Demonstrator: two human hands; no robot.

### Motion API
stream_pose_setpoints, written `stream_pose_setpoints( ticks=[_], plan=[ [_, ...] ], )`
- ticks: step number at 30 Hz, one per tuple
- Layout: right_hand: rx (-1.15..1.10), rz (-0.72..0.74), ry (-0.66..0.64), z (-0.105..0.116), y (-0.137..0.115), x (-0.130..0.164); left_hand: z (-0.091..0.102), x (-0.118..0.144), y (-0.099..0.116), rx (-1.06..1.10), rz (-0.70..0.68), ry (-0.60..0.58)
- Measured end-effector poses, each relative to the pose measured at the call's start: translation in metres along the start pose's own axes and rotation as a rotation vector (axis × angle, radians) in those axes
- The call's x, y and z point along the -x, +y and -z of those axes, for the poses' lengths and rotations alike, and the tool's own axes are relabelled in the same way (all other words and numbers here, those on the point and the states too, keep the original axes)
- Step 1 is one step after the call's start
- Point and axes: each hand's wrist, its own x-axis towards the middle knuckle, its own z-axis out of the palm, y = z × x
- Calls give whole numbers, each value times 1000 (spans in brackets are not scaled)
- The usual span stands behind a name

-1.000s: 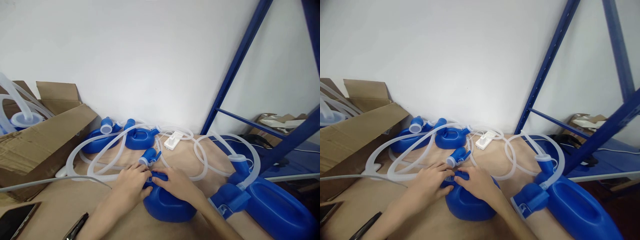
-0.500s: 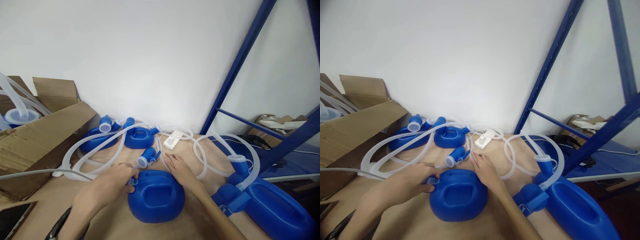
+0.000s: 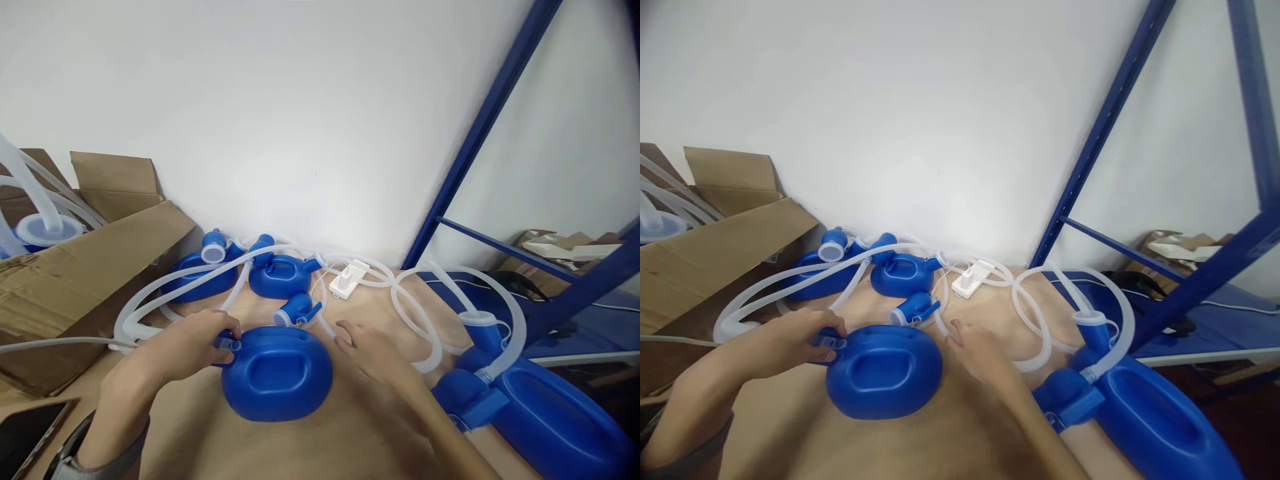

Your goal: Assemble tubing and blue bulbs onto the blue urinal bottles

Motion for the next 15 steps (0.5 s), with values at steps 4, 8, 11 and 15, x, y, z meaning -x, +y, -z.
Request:
stream_pose_setpoints(
  ticks=[4, 8, 11, 15],
  plan=[
    [-41, 138, -92, 28, 8, 13, -4, 1, 1, 24, -24, 7],
    [60, 150, -151, 47, 22, 21, -9, 3, 11, 12, -44, 44],
    [89, 138, -71, 56, 34, 25, -13, -1, 36, -127, -61, 141],
    [-23, 116, -3, 64, 41, 25, -27, -26, 81, -295, 69, 266]
  ],
)
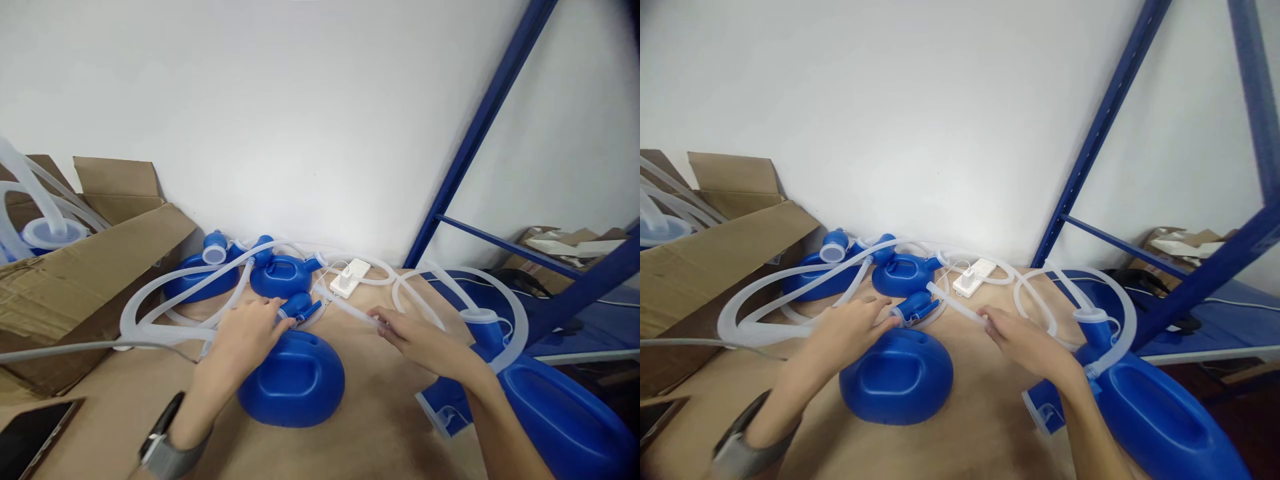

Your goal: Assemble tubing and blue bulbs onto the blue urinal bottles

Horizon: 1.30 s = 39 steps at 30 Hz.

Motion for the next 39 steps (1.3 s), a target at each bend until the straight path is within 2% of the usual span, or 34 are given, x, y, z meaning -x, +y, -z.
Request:
stream_pose_setpoints(
  ticks=[2, 5, 10, 15, 17, 20, 25, 29, 31, 34, 39],
  plan=[
    [-56, -30, 43, 3, -3, -2, -10, -17, 19, 0, 21, -38],
    [-138, -31, 116, 5, -11, -5, -30, -45, 32, -1, 53, -87],
    [-199, -17, 171, 5, -16, -6, -56, -75, 28, 20, 74, -203],
    [-256, -38, 238, 4, -21, -2, -63, -82, 20, 75, 60, -263],
    [-258, -22, 266, 4, -25, 0, -63, -79, 19, 105, 72, -215],
    [-233, 8, 282, 6, -30, 3, -59, -70, 19, 171, 61, -73],
    [-186, 36, 339, 9, -31, 7, -35, -45, 20, 337, -22, 198],
    [-152, 95, 396, 11, -34, 10, -8, -21, 14, 676, -83, 613],
    [-118, 78, 387, 11, -37, 11, 4, -10, 7, 838, -85, 771],
    [-77, 87, 335, 9, -42, 11, 15, 1, -4, 1025, -39, 817],
    [-19, 164, 388, 6, -49, 14, 19, 0, -19, 1145, -139, 659]
  ],
)
